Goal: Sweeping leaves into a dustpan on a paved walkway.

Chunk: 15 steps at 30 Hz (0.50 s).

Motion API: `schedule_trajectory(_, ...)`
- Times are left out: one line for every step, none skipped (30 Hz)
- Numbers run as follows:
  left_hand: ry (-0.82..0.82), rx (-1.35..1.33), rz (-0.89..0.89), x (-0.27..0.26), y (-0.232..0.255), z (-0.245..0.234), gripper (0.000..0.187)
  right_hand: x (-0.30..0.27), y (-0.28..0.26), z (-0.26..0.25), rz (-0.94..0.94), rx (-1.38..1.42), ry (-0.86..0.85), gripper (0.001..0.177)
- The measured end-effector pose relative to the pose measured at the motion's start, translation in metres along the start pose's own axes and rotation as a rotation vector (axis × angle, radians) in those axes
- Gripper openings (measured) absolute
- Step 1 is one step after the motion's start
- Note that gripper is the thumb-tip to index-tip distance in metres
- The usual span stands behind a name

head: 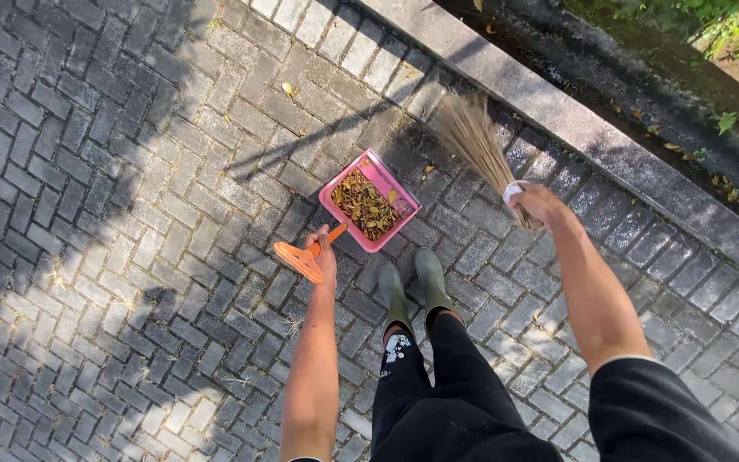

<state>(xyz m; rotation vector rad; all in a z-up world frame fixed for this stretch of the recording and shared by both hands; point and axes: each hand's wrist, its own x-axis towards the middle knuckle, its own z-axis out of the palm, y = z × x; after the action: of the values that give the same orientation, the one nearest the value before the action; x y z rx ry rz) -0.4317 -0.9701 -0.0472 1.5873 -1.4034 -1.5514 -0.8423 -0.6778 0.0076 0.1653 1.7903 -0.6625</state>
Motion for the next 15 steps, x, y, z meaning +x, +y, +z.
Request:
schedule_trajectory(0.006, -0.01, 0.005, 0.006, -0.002, 0.002, 0.024, -0.007, -0.003, -0.002, -0.01, -0.008, 0.002, 0.044)
schedule_trajectory(-0.003, -0.004, 0.011, 0.004, -0.007, -0.001, 0.025, -0.018, 0.005, -0.001, -0.088, -0.049, 0.042, 0.048)
schedule_trajectory(-0.013, 0.003, 0.017, 0.0, -0.014, -0.004, 0.026, -0.029, 0.013, -0.001, -0.166, -0.091, 0.079, 0.051)
schedule_trajectory(-0.012, 0.003, 0.016, 0.0, -0.01, -0.004, 0.026, -0.019, 0.015, -0.001, -0.165, -0.092, 0.079, 0.051)
schedule_trajectory(-0.011, 0.009, 0.006, 0.0, -0.007, -0.003, 0.026, -0.009, 0.017, -0.001, -0.179, -0.103, 0.109, 0.052)
schedule_trajectory(-0.01, 0.018, -0.002, 0.001, -0.003, -0.003, 0.026, 0.001, 0.02, 0.001, -0.192, -0.112, 0.138, 0.053)
schedule_trajectory(-0.01, 0.021, -0.002, 0.0, 0.002, -0.001, 0.026, 0.02, 0.024, 0.001, -0.191, -0.111, 0.137, 0.053)
schedule_trajectory(-0.011, 0.021, -0.013, -0.004, 0.007, -0.001, 0.028, 0.037, 0.031, 0.004, -0.205, -0.255, 0.181, 0.047)
schedule_trajectory(-0.011, 0.022, -0.024, -0.008, 0.012, -0.001, 0.03, 0.054, 0.037, 0.006, -0.218, -0.4, 0.225, 0.042)
schedule_trajectory(-0.013, 0.025, -0.029, -0.011, 0.014, -0.002, 0.03, 0.036, 0.031, 0.016, -0.213, -0.4, 0.224, 0.042)
schedule_trajectory(-0.025, 0.038, -0.02, -0.014, 0.016, -0.004, 0.028, 0.019, 0.023, 0.026, -0.109, -0.409, 0.16, 0.044)
schedule_trajectory(-0.033, 0.04, -0.002, -0.013, 0.021, 0.0, 0.026, 0.005, 0.008, 0.032, -0.018, -0.422, 0.103, 0.045)
schedule_trajectory(-0.031, 0.033, 0.003, -0.009, 0.014, 0.001, 0.026, -0.018, 0.005, 0.035, -0.024, -0.425, 0.108, 0.045)
schedule_trajectory(-0.034, 0.01, 0.034, -0.006, 0.007, 0.0, 0.026, -0.042, 0.002, 0.04, 0.028, -0.387, 0.054, 0.047)
schedule_trajectory(-0.037, -0.013, 0.065, -0.003, 0.001, -0.001, 0.026, -0.066, -0.001, 0.044, 0.08, -0.349, 0.002, 0.05)
